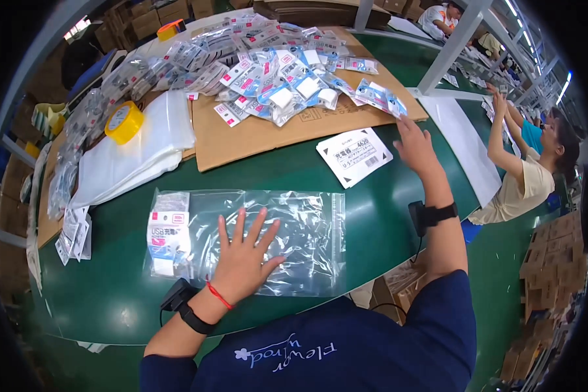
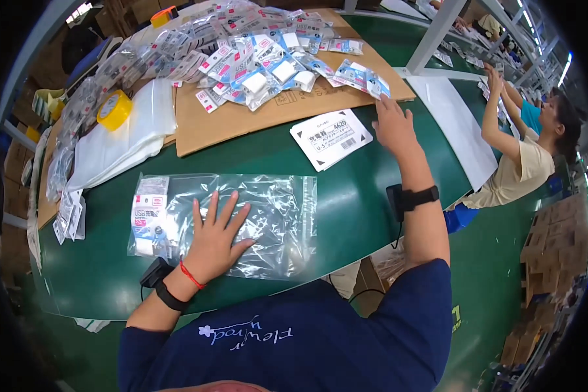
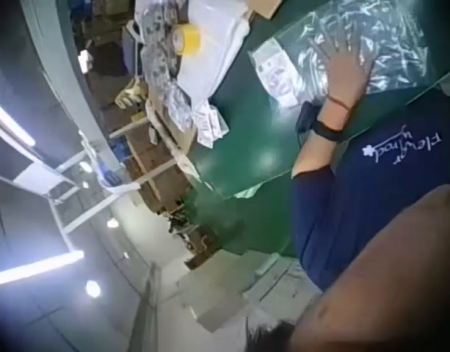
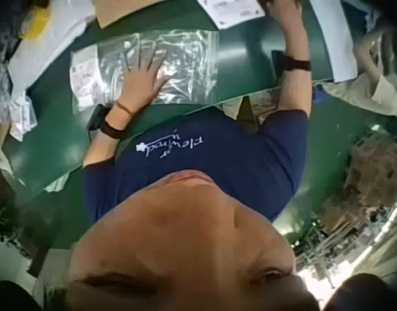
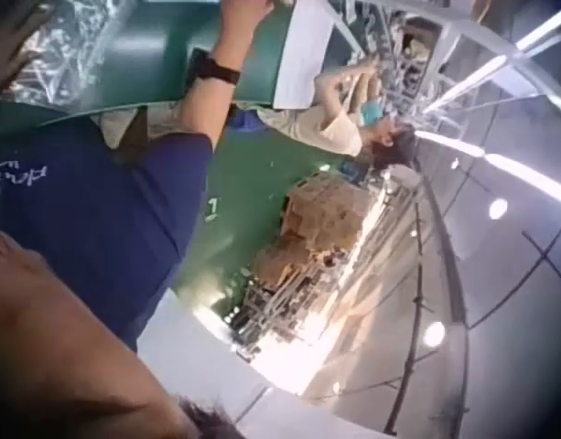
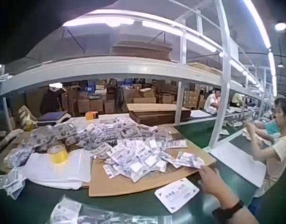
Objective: The person packages USB chargers by hand, gathering them from a pile and placing them into a plastic bag. They then insert a paper label into the bag, seal the bag, and set the finished package aside.
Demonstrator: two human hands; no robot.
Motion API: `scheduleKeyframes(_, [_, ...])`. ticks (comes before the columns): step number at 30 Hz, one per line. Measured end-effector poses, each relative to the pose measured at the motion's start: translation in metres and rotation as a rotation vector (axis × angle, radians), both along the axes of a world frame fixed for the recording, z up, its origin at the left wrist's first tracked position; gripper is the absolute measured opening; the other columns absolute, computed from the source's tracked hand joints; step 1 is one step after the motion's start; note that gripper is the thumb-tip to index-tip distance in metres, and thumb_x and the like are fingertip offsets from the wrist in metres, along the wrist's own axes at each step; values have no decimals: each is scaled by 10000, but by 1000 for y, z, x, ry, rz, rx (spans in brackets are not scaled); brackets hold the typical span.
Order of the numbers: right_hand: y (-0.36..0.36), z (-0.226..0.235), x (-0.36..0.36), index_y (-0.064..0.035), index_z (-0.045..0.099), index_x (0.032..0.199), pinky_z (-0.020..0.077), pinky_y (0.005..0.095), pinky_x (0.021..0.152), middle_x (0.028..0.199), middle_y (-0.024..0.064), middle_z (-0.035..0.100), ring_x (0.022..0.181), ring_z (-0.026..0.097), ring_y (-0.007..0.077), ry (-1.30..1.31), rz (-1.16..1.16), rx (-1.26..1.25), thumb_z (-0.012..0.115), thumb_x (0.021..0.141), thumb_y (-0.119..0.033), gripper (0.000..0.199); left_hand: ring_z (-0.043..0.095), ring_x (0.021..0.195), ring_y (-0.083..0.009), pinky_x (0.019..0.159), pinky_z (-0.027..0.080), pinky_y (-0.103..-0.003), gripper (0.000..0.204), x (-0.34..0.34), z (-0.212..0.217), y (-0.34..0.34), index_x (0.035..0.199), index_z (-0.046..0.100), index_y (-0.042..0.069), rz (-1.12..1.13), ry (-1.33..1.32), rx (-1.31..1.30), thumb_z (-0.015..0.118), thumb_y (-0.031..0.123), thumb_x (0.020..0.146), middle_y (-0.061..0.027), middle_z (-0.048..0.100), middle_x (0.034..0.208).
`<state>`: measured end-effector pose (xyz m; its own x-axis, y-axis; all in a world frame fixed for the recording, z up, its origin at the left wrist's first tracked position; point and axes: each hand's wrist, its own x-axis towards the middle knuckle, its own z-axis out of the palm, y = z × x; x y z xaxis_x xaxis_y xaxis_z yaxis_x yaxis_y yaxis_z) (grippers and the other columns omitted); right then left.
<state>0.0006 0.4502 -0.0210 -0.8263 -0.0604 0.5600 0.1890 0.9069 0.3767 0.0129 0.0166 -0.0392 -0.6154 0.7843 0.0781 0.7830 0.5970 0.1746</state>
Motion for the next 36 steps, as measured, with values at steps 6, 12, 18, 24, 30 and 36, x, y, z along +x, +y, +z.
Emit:
scheduleKeyframes(6, [-91, 87, 0, -22, 588, 1233, 458, 240, 758, 1059, 99, 640, 837, 583, 130, -82, 382, -1225, 579, 899, -108, 346, 190, 1374, -452, 1091, 68, -628, 770, -4, 34, 39, 1417, 351, 48, 8, -66, 256, 634, 461, 833, -226, 219, 1501])
scheduleKeyframes(12, [-192, 110, 27, -82, 602, 1240, 465, 286, 771, 974, 67, 667, 815, 566, 155, -449, 962, -1247, 601, 894, -133, 349, 448, 1262, -340, 1050, 349, -448, 644, -18, 33, 54, 1403, 327, -6, 164, -347, 1100, 613, 268, 896, -191, 444, 1363])
scheduleKeyframes(18, [-81, 56, -73, -84, 634, 1128, 457, 386, 908, 1060, 136, 645, 995, 602, 322, 104, 311, -618, 661, 799, -133, 334, 558, 1135, -232, 956, 457, -381, 401, -25, 40, 26, 1312, 430, 5, 384, -1185, 1717, 510, 169, 955, -117, 541, 1253])
scheduleKeyframes(24, [10, 8, -103, -3, 647, 1041, 482, 405, 850, 995, 135, 664, 919, 625, 332, -41, -19, -514, 612, 826, -141, 257, 573, 1106, -229, 956, 463, -395, 388, -6, 41, 26, 1299, 448, 23, 366, -1375, 1746, 519, 188, 956, -104, 571, 1213])
scheduleKeyframes(30, [-65, 64, -75, -52, 641, 1100, 498, 281, 717, 958, 91, 677, 797, 640, 159, 5, 420, -1470, 573, 893, -137, 234, 574, 1119, -257, 940, 474, -395, 405, 2, 51, 35, 1314, 440, 33, 166, -1795, 1641, 489, 231, 964, -130, 565, 1244])
scheduleKeyframes(36, [-204, 64, 4, -17, 557, 1184, 510, 252, 757, 1012, 24, 651, 868, 622, 91, -285, 697, -2127, 564, 926, -156, 293, 580, 1108, -281, 938, 475, -390, 434, -5, 54, 41, 1331, 425, 28, 280, -1867, 1777, 494, 244, 960, -158, 567, 1241])
